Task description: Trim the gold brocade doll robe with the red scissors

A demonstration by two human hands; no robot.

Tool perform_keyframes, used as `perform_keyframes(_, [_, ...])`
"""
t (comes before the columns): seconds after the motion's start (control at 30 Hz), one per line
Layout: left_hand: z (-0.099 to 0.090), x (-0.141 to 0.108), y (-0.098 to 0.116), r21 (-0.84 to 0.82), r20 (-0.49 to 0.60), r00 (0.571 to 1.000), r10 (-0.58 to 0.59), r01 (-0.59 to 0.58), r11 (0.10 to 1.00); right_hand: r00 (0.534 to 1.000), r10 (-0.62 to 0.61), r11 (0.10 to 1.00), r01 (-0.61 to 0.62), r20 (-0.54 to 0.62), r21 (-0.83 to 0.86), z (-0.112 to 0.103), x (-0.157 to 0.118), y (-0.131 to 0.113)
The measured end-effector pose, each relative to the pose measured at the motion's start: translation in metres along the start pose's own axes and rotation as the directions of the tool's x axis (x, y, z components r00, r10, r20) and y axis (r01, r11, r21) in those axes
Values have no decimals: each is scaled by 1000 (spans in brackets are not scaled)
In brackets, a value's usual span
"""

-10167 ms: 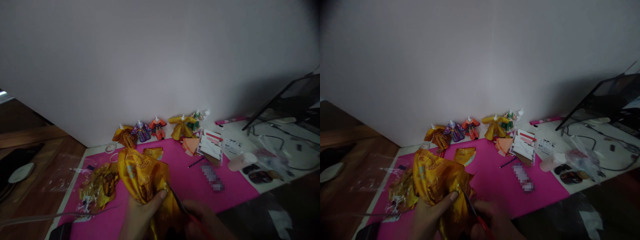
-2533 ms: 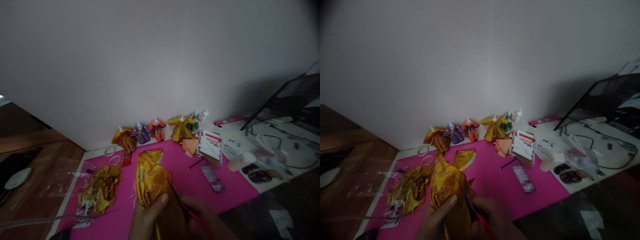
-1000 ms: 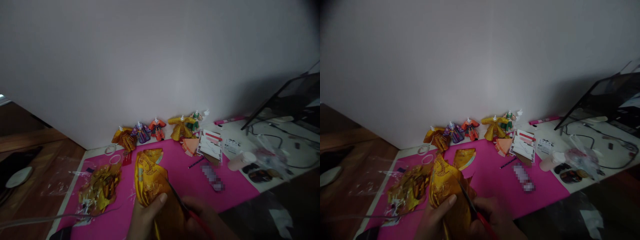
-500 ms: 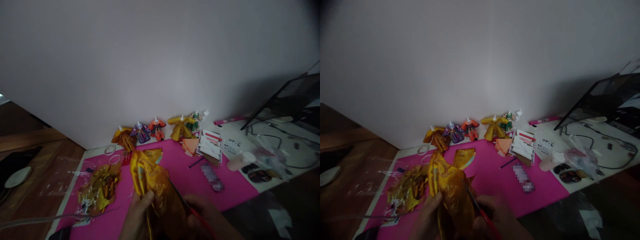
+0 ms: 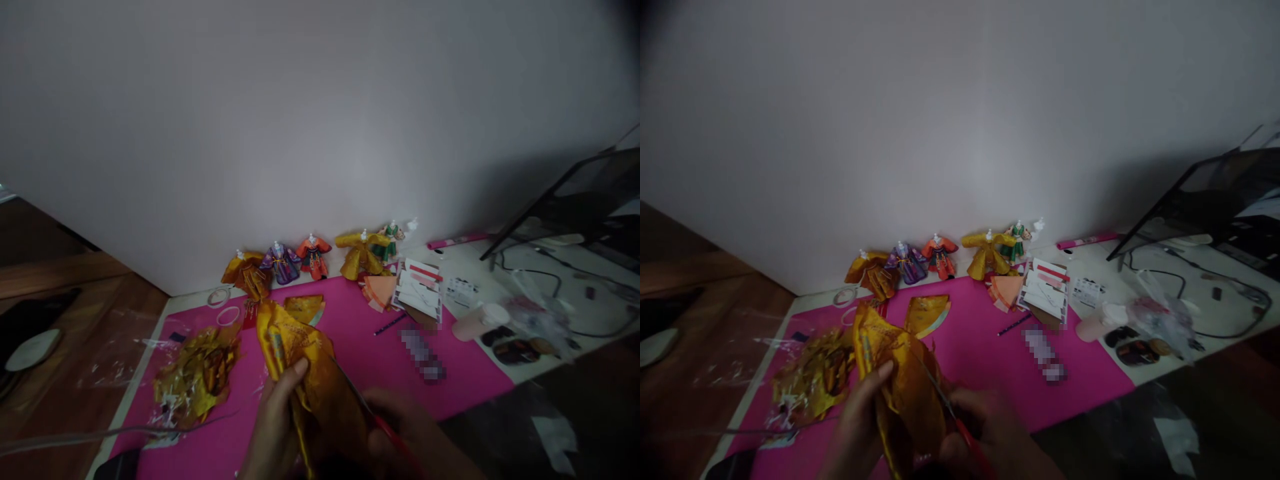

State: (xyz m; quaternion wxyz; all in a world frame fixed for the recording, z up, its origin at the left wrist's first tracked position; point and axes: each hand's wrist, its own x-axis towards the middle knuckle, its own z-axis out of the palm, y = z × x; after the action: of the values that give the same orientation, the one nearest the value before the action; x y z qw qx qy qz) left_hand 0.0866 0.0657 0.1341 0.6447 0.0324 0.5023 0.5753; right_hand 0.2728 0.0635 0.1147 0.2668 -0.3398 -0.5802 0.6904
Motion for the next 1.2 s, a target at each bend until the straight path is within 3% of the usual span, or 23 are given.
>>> perform_keyframes(0.13, [1,-2,1,81,81,994,76,-83,993,1000,6,999,-5,13,-45,-1,-1,-13])
perform_keyframes(0.27, [5,-6,3,114,90,994,69,-79,990,999,-21,999,20,44,29,-1,-4,-23])
perform_keyframes(0.47, [12,-13,5,116,94,996,-6,-5,993,998,10,1000,-12,-69,-25,-3,-20,-3])
perform_keyframes(0.57, [14,-17,5,148,75,997,-6,-5,989,1000,29,999,-30,7,16,-5,-19,-6])
perform_keyframes(0.83, [16,-20,4,136,112,994,-9,-7,991,994,12,995,-22,104,102,-1,-5,-44])
perform_keyframes(1.0, [16,-21,5,168,88,996,-8,-7,986,999,-29,1000,30,38,-7,-1,-6,-34])
perform_keyframes(1.2, [13,-17,2,162,83,996,-12,-2,987,999,27,997,-30,-41,-66,-4,-11,-22])
